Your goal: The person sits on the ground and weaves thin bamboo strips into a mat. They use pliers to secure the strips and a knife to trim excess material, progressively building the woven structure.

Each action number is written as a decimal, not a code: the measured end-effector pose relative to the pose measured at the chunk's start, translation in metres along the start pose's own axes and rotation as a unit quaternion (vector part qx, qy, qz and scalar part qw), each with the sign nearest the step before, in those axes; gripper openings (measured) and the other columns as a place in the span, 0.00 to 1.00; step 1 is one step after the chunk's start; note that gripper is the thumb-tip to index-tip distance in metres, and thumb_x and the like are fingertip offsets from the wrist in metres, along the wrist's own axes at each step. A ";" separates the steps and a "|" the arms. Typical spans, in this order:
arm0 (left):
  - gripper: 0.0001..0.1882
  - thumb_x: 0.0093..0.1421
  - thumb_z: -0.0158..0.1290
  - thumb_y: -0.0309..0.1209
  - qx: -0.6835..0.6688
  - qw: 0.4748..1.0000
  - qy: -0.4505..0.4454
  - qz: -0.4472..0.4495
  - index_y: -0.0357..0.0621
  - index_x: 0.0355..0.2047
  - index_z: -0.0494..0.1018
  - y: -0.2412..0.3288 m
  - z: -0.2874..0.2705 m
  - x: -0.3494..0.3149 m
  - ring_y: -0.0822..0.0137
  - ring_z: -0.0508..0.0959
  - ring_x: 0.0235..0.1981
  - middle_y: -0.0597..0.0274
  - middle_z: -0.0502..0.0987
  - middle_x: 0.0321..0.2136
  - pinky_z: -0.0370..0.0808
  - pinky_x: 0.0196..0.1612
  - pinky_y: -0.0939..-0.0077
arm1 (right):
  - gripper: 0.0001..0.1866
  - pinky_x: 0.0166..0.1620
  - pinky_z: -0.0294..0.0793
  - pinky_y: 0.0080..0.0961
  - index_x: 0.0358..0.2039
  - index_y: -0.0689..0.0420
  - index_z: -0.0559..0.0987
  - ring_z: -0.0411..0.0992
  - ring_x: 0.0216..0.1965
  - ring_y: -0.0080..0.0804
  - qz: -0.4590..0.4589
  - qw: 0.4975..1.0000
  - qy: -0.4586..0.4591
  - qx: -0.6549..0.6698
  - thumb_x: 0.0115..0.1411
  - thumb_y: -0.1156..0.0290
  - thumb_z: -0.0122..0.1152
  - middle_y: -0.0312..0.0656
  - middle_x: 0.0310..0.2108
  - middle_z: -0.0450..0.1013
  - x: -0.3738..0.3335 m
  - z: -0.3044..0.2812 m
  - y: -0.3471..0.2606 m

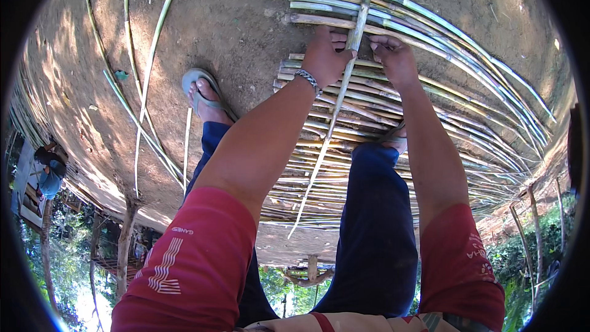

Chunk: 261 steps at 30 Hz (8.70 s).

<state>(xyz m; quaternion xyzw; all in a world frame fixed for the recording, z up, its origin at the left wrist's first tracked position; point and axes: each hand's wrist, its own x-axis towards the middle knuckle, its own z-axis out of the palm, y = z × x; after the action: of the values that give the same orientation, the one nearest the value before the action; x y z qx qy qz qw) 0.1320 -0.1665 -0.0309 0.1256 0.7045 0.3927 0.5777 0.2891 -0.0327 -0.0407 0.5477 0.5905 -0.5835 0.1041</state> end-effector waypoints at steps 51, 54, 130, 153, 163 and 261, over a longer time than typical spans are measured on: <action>0.37 0.57 0.66 0.26 0.036 0.999 0.001 0.002 0.24 0.58 0.55 0.002 -0.003 -0.002 0.58 0.77 0.54 0.41 0.76 0.51 0.79 0.51 0.68 | 0.08 0.44 0.78 0.33 0.39 0.53 0.85 0.81 0.39 0.42 -0.072 0.979 0.109 -0.153 0.60 0.73 0.62 0.44 0.38 0.81 -0.008 0.027 0.001; 0.38 0.57 0.66 0.27 0.036 0.999 0.001 0.004 0.25 0.58 0.55 0.001 -0.002 -0.001 0.59 0.77 0.53 0.43 0.75 0.50 0.79 0.50 0.68 | 0.08 0.44 0.78 0.32 0.38 0.53 0.85 0.80 0.38 0.42 -0.069 0.986 0.102 -0.113 0.59 0.73 0.63 0.44 0.38 0.81 -0.002 0.025 0.009; 0.37 0.47 0.72 0.29 0.166 0.968 0.131 0.131 0.29 0.54 0.66 0.005 0.009 -0.007 0.58 0.78 0.52 0.46 0.75 0.49 0.75 0.55 0.66 | 0.08 0.30 0.71 0.18 0.36 0.68 0.79 0.70 0.29 0.24 0.171 0.924 0.005 0.343 0.61 0.75 0.66 0.41 0.32 0.74 -0.006 0.032 -0.064; 0.05 0.58 0.58 0.25 0.164 0.920 0.335 0.119 0.35 0.31 0.78 0.013 0.030 0.009 0.55 0.83 0.28 0.48 0.82 0.26 0.77 0.34 0.63 | 0.20 0.31 0.71 0.24 0.31 0.65 0.82 0.71 0.26 0.26 0.115 0.973 0.010 0.199 0.59 0.57 0.71 0.38 0.25 0.75 -0.008 0.032 -0.048; 0.09 0.56 0.61 0.26 -0.017 0.913 0.406 0.026 0.33 0.35 0.78 0.011 0.049 0.010 0.66 0.80 0.28 0.55 0.81 0.28 0.76 0.34 0.71 | 0.30 0.32 0.75 0.36 0.39 0.60 0.86 0.75 0.30 0.33 0.140 0.988 -0.008 0.066 0.56 0.41 0.68 0.42 0.28 0.78 -0.007 0.023 -0.044; 0.24 0.54 0.56 0.21 0.131 0.944 0.203 0.224 0.40 0.53 0.77 0.003 0.039 -0.009 0.52 0.80 0.44 0.49 0.78 0.47 0.77 0.49 0.64 | 0.15 0.40 0.80 0.34 0.40 0.62 0.83 0.82 0.33 0.43 -0.006 0.997 0.066 -0.043 0.55 0.66 0.63 0.51 0.30 0.82 -0.019 0.018 -0.081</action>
<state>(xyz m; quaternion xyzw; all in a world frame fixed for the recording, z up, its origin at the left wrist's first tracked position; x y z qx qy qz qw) 0.1696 -0.1540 -0.0232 0.2726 0.8059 0.4332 0.2977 0.2252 -0.0340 0.0148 0.5764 0.6240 -0.5207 0.0855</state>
